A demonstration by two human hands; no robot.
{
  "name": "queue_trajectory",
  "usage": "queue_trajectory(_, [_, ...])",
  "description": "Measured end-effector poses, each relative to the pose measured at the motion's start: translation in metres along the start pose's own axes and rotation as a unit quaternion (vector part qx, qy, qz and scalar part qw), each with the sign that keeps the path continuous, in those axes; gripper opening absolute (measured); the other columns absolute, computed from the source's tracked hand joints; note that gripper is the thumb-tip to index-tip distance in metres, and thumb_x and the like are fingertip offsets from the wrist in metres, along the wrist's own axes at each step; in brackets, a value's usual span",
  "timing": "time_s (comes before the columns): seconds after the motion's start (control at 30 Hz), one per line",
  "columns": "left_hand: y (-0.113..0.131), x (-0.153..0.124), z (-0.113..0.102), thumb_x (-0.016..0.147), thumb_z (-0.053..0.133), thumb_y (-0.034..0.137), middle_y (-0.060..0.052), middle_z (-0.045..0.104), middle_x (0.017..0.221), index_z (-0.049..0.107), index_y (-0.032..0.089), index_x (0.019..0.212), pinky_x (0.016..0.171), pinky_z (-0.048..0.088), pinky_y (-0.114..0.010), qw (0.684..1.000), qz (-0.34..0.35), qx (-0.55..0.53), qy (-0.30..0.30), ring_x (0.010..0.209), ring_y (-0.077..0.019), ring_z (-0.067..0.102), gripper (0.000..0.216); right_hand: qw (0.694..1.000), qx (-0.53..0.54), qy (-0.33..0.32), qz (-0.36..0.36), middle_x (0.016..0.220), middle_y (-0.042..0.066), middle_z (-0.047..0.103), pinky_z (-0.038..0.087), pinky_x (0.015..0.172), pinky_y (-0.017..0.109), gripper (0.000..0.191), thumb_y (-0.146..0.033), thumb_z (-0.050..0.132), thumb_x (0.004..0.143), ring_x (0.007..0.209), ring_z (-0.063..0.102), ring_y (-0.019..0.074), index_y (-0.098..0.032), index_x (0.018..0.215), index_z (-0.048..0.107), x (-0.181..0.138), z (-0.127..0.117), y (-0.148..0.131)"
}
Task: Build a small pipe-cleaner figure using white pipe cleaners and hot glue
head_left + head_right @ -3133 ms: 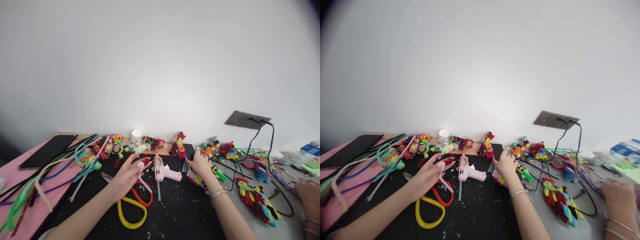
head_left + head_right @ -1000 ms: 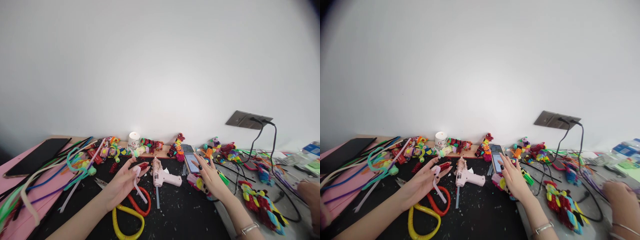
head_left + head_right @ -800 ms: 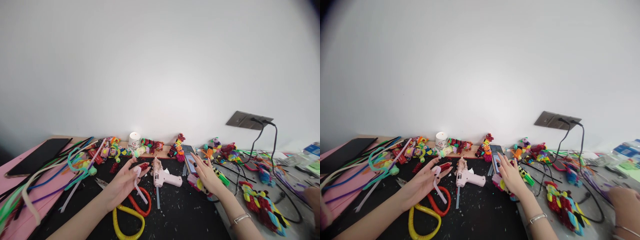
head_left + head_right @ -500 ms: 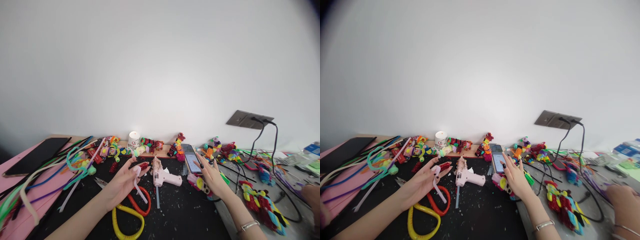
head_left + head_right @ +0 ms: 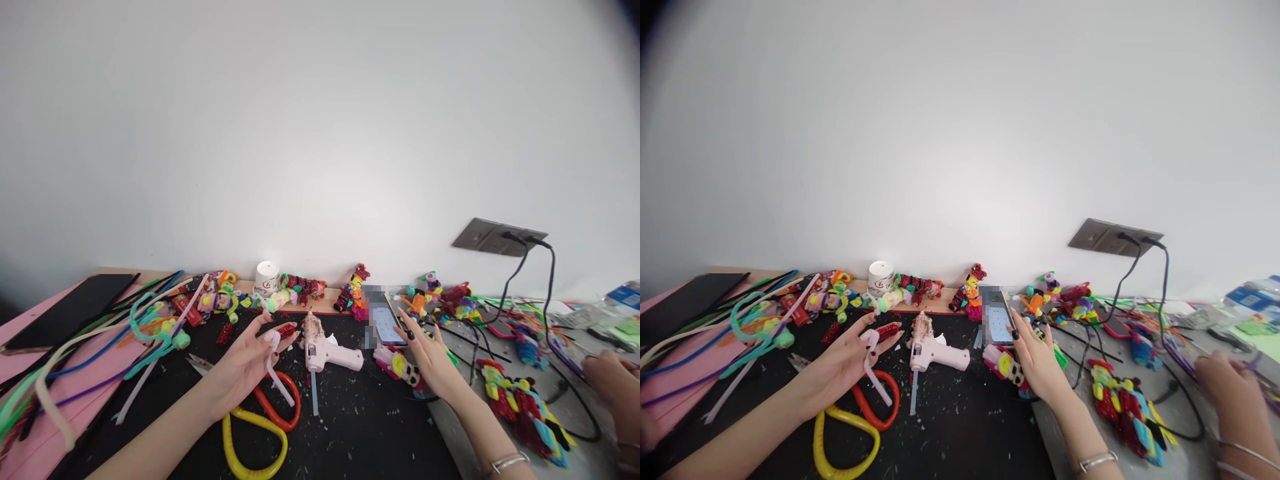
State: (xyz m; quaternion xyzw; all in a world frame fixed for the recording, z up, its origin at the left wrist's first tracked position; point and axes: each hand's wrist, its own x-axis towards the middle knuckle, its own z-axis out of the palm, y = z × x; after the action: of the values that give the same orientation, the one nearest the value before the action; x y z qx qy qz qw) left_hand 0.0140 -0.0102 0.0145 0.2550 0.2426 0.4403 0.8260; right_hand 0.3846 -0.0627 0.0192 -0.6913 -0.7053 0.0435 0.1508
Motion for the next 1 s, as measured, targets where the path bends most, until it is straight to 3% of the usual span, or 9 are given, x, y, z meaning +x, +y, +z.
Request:
queue_trajectory(0.17, [-0.001, 0.000, -0.001, 0.078, 0.070, 0.012, 0.000, 0.066, 0.090, 0.048, 0.024, 0.109, 0.064, 0.049, -0.017, 1.000, 0.002, -0.005, 0.011, 0.106, -0.0222, 0.065, 0.040, 0.999, -0.004, 0.042, 0.005, 0.131, 0.008, 0.059, 0.008, 0.109, 0.068, 0.053, -0.038, 0.011, 0.099, 0.135, 0.036, 0.0263, -0.025, 0.151, 0.009, 0.011, 0.000, 0.001])
queue_trajectory(0.33, [-0.002, 0.001, -0.002, 0.077, 0.071, 0.011, 0.001, 0.066, 0.084, 0.048, 0.024, 0.110, 0.063, 0.049, -0.018, 1.000, 0.002, -0.014, 0.016, 0.106, -0.0230, 0.064, 0.042, 0.999, -0.025, 0.028, 0.009, 0.138, 0.010, 0.052, 0.011, 0.108, 0.069, 0.054, -0.040, 0.011, 0.099, 0.137, 0.033, 0.0277, -0.025, 0.150, 0.014, 0.022, 0.005, 0.000])
queue_trajectory(0.57, [0.000, 0.001, -0.002, 0.077, 0.071, 0.012, 0.002, 0.064, 0.080, 0.049, 0.025, 0.108, 0.063, 0.048, -0.018, 1.000, 0.004, -0.014, 0.019, 0.103, -0.0216, 0.066, 0.040, 0.999, -0.025, 0.043, 0.007, 0.143, 0.009, 0.045, 0.008, 0.108, 0.070, 0.053, -0.040, 0.010, 0.099, 0.135, 0.037, 0.0276, -0.028, 0.151, 0.008, 0.013, 0.002, 0.004])
queue_trajectory(0.83, [-0.001, 0.001, -0.003, 0.077, 0.072, 0.014, 0.001, 0.065, 0.084, 0.051, 0.024, 0.107, 0.064, 0.049, -0.017, 1.000, 0.000, -0.022, 0.009, 0.106, -0.0223, 0.064, 0.039, 1.000, 0.000, 0.005, 0.003, 0.129, 0.009, 0.060, 0.006, 0.107, 0.071, 0.055, -0.043, 0.011, 0.098, 0.134, 0.037, 0.0295, -0.027, 0.151, 0.011, -0.003, 0.003, -0.001])
queue_trajectory(1.0, [-0.001, 0.002, -0.004, 0.077, 0.072, 0.013, 0.002, 0.065, 0.081, 0.050, 0.025, 0.107, 0.063, 0.048, -0.017, 1.000, -0.001, -0.026, 0.002, 0.107, -0.0224, 0.064, 0.039, 0.999, 0.023, 0.035, 0.000, 0.129, 0.008, 0.061, 0.005, 0.108, 0.070, 0.056, -0.042, 0.008, 0.098, 0.134, 0.037, 0.0277, -0.027, 0.151, 0.004, -0.001, -0.001, -0.006])
